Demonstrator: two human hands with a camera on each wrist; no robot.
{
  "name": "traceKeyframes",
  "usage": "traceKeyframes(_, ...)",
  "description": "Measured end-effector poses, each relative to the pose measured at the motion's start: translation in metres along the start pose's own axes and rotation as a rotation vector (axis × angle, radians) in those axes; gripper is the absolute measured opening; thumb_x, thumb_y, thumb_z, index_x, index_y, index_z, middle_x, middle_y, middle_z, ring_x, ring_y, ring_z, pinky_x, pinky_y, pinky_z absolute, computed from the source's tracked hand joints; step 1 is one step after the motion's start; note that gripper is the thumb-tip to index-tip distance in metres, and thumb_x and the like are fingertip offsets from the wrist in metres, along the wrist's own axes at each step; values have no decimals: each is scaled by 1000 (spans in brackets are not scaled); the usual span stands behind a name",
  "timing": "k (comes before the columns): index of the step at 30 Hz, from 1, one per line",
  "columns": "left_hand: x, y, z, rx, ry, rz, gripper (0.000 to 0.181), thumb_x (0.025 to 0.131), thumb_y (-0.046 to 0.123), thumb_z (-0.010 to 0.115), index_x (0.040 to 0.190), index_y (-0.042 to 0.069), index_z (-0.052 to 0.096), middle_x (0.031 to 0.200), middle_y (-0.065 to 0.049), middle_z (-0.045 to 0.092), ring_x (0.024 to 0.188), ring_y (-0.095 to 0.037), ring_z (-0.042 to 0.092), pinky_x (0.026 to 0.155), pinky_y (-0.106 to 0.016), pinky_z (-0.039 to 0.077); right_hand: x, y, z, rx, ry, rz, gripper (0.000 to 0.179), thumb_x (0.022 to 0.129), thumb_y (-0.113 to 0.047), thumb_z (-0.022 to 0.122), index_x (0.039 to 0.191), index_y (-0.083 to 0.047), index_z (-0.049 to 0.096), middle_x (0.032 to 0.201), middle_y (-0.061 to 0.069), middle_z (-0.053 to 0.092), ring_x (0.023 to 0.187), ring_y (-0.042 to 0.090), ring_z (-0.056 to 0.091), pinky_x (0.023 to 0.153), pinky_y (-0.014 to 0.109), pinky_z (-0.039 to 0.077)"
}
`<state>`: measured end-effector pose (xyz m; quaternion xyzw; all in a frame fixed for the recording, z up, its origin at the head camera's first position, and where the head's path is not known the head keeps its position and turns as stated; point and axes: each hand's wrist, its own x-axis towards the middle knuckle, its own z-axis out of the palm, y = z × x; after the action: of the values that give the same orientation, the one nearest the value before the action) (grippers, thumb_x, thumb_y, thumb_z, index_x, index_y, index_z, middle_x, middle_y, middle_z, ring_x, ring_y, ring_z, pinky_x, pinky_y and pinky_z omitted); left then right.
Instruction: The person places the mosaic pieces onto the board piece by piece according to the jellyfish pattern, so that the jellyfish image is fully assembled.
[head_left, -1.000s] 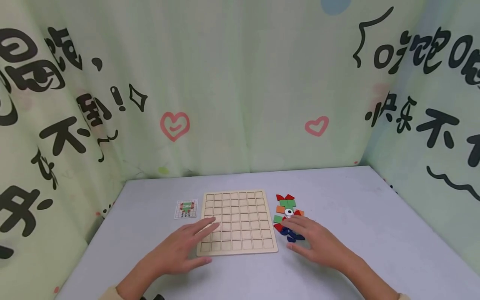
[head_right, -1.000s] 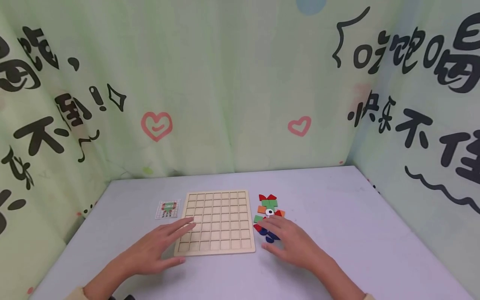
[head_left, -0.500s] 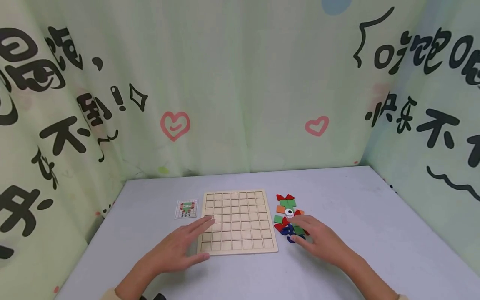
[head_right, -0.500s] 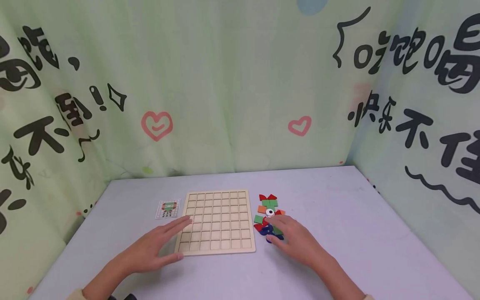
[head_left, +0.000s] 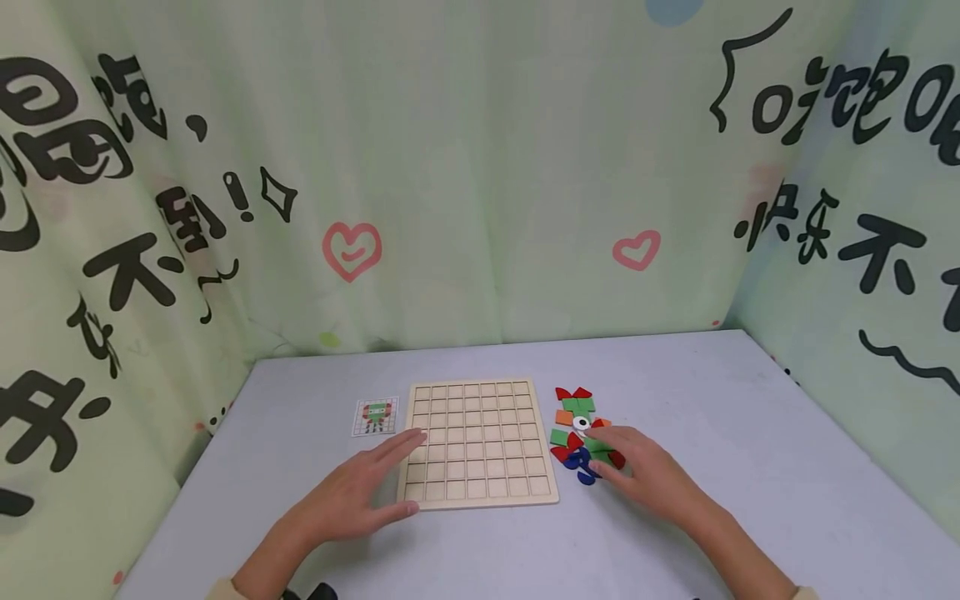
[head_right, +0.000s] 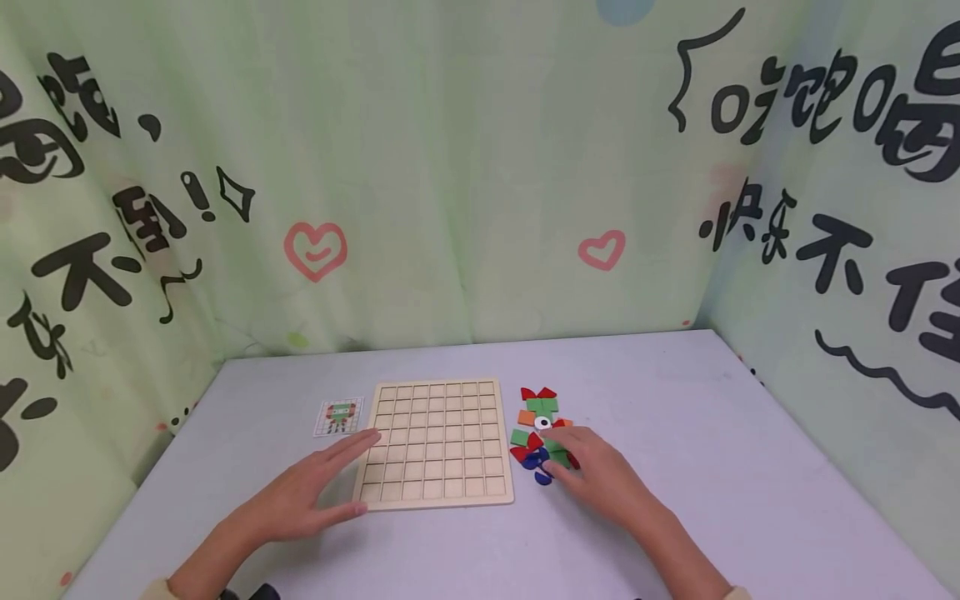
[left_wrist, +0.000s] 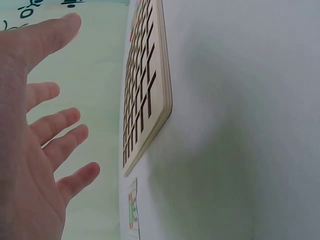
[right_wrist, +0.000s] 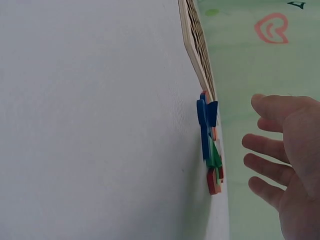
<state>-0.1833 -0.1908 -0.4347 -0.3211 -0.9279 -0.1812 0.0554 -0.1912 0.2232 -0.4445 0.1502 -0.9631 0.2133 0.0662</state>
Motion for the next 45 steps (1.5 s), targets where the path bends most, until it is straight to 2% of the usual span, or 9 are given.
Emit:
traceKeyframes(8, 0, -3, 1, -25, -20, -44, 81, 87, 53, 64, 154, 30, 25, 157, 6, 34, 135, -19, 46, 100, -47, 47, 4, 3, -2, 69, 19, 2, 47, 87, -26, 71, 131, -14, 60, 132, 12, 61, 124, 35, 55, 97, 53, 49)
traceKeyframes(16, 2, -4, 0, -98, -52, -107, 85, 86, 51, 66, 154, 34, 18, 159, 6, 30, 142, -19, 37, 107, -50, 42, 11, 5, 2, 119, 7, 55, 46, 89, -26, 69, 131, -12, 59, 134, 13, 60, 128, 38, 52, 99, 57, 46)
traceKeyframes(25, 8, -7, 4, -173, -86, -184, 86, 84, 54, 67, 154, 29, 23, 159, 6, 29, 145, -19, 33, 110, -52, 38, 16, 8, 8, 155, 38, 46, 44, 89, -25, 69, 130, -11, 60, 130, 10, 62, 125, 35, 55, 98, 53, 49)
traceKeyframes(37, 13, -10, 7, -247, -96, -232, 88, 82, 55, 69, 154, 30, 24, 159, 2, 29, 145, -23, 33, 112, -54, 35, 25, 5, 10, 178, 34, 100, 42, 91, -24, 67, 129, -9, 60, 128, 11, 63, 124, 35, 55, 95, 52, 51)
traceKeyframes(45, 17, -14, 4, -301, -93, -240, 93, 77, 52, 75, 153, 27, 28, 157, 0, 33, 144, -26, 33, 112, -54, 34, 32, 3, 14, 182, 77, 86, 41, 90, -25, 68, 127, -8, 61, 125, 11, 65, 121, 34, 57, 94, 50, 52)
